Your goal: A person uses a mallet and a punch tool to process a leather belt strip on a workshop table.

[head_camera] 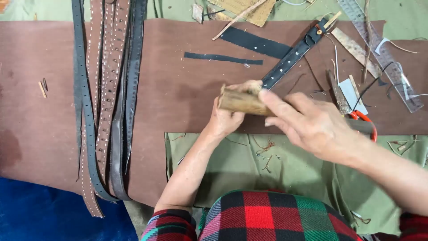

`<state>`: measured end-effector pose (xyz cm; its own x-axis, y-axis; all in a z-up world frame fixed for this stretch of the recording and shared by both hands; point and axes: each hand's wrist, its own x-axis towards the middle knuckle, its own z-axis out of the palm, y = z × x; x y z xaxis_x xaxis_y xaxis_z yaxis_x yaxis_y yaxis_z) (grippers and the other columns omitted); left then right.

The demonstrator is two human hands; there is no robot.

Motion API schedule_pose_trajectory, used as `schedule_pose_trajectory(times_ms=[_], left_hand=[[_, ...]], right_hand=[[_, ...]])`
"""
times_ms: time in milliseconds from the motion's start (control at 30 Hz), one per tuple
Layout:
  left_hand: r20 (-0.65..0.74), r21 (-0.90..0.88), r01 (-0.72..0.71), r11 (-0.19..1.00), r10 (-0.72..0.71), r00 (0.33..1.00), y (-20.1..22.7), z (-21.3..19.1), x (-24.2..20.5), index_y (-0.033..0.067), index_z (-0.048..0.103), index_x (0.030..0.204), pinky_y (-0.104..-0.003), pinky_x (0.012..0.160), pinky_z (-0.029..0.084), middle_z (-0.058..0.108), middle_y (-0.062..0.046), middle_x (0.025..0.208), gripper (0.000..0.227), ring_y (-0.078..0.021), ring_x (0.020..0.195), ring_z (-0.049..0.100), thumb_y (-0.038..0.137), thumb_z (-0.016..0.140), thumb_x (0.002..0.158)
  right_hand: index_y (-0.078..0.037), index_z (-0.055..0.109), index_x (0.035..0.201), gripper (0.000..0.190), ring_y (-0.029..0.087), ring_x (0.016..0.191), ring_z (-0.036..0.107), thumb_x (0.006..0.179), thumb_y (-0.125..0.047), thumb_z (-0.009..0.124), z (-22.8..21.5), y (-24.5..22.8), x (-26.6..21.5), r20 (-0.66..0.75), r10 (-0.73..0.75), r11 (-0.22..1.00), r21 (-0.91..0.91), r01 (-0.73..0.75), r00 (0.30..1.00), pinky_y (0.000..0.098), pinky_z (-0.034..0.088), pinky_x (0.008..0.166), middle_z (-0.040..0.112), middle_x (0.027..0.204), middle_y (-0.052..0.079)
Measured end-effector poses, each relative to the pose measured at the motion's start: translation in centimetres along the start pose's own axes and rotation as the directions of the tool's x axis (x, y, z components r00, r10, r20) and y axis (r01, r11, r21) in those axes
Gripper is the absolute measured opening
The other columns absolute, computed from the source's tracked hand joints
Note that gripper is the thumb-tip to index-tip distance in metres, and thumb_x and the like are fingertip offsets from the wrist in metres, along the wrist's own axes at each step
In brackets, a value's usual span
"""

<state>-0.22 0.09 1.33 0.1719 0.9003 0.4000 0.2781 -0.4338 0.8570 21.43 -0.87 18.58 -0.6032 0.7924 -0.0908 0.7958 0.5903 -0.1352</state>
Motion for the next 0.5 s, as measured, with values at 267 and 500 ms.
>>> schedule_pose_trajectory(times_ms=[267, 500], left_hand=[[-0.019, -0.115, 0.053, 0.992, -0.056, 0.998, -0.9, 0.6, -0.5, 0.0077, 0.064, 0.068, -0.028, 0.05, 0.034, 0.049, 0.006, 0.057, 0.031, -0.0067, 0.056, 0.04, 0.014, 0.068, 0.098], [0.057, -0.102, 0.011, 0.995, -0.005, 0.998, 2.4, -0.8, 1.1, 0.013, 0.065, 0.126, -0.036, 0.109, 0.046, 0.07, 0.001, 0.124, 0.021, -0.0209, 0.116, 0.069, 0.016, 0.065, 0.105]], right_hand=[[-0.016, 0.056, 0.145, 0.056, 0.034, 0.135, 0.05, 0.093, -0.035, 0.059, -2.9, -0.9, 0.5, 0.105, 0.184, 0.94, 0.272, -0.206, 0.977, 0.0546, 0.038, 0.107, 0.055, 0.151, 0.011], [0.012, 0.066, 0.137, 0.04, 0.039, 0.111, 0.07, 0.107, -0.014, 0.064, -2.6, 0.0, -1.5, -0.5, -0.074, 0.963, 0.19, 0.193, 0.863, 0.0463, 0.053, 0.099, 0.071, 0.133, 0.026]])
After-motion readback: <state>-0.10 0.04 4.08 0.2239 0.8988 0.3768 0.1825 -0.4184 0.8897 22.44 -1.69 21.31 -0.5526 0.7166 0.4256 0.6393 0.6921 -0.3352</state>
